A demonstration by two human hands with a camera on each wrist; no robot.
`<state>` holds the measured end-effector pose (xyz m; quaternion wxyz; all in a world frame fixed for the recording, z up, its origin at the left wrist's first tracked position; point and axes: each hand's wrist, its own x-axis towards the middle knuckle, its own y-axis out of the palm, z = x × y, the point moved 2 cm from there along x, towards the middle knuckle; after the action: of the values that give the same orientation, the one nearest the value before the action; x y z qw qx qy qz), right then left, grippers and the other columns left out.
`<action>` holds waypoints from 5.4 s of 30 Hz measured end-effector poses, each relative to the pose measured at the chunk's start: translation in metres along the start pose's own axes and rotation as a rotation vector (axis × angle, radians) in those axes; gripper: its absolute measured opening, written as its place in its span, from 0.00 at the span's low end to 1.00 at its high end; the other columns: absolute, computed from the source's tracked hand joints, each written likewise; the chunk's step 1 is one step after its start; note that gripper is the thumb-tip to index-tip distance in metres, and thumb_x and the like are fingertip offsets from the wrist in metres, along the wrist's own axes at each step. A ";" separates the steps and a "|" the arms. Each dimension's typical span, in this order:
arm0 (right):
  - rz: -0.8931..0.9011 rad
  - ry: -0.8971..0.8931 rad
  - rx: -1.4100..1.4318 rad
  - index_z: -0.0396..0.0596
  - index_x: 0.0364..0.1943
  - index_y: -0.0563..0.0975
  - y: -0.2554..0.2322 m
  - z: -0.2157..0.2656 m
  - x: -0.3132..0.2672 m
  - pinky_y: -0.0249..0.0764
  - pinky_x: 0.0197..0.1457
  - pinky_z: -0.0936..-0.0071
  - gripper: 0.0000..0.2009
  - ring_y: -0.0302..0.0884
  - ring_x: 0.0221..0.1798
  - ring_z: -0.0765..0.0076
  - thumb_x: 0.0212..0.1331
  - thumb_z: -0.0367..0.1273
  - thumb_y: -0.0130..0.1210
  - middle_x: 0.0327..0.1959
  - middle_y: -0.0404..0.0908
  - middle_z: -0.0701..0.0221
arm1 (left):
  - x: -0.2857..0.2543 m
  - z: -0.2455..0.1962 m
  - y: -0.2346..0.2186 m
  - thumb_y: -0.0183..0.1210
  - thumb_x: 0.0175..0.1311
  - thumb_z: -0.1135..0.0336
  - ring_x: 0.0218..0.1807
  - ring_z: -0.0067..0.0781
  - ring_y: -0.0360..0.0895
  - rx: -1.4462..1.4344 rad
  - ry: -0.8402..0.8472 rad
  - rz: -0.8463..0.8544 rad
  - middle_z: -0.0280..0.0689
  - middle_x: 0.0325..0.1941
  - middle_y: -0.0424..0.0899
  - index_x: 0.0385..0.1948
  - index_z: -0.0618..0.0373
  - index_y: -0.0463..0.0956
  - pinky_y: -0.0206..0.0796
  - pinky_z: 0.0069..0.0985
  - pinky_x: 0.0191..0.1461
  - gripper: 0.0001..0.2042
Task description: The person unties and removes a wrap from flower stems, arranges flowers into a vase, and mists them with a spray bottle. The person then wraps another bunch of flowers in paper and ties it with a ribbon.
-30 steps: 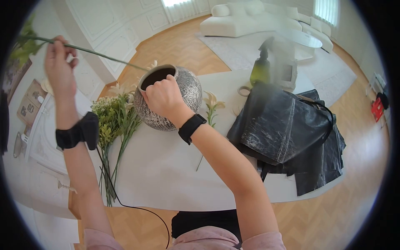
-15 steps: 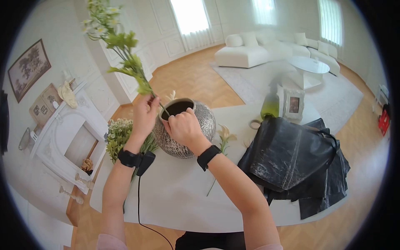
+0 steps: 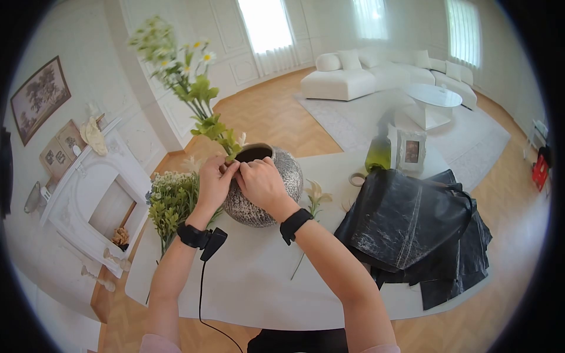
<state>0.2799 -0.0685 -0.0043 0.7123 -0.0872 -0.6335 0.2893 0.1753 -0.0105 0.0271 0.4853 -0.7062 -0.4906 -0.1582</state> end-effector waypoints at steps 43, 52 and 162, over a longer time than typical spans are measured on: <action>-0.167 0.036 0.430 0.39 0.38 0.66 -0.023 -0.004 -0.005 0.65 0.40 0.63 0.11 0.66 0.38 0.48 0.53 0.30 0.48 0.35 0.65 0.58 | -0.010 0.005 0.024 0.60 0.44 0.72 0.30 0.36 0.75 0.121 0.171 -0.070 0.38 0.29 0.75 0.29 0.61 0.76 0.65 0.27 0.32 0.09; -0.102 0.115 0.346 0.38 0.29 0.71 -0.019 -0.009 -0.008 0.67 0.34 0.68 0.06 0.69 0.31 0.52 0.48 0.25 0.53 0.27 0.69 0.61 | -0.022 0.001 -0.008 0.63 0.39 0.73 0.22 0.29 0.68 0.066 -0.060 0.112 0.37 0.27 0.72 0.31 0.61 0.75 0.63 0.22 0.28 0.14; 0.200 0.020 0.129 0.34 0.45 0.63 -0.046 0.014 -0.030 0.55 0.58 0.61 0.22 0.61 0.51 0.50 0.40 0.23 0.50 0.44 0.65 0.55 | -0.035 0.014 0.010 0.47 0.60 0.66 0.36 0.48 0.72 0.431 0.266 0.236 0.46 0.35 0.75 0.38 0.61 0.72 0.63 0.38 0.41 0.10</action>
<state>0.2793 -0.1254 -0.0045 0.6901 -0.1069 -0.5947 0.3984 0.1637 -0.0182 -0.0089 0.6995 -0.6120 -0.3592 -0.0840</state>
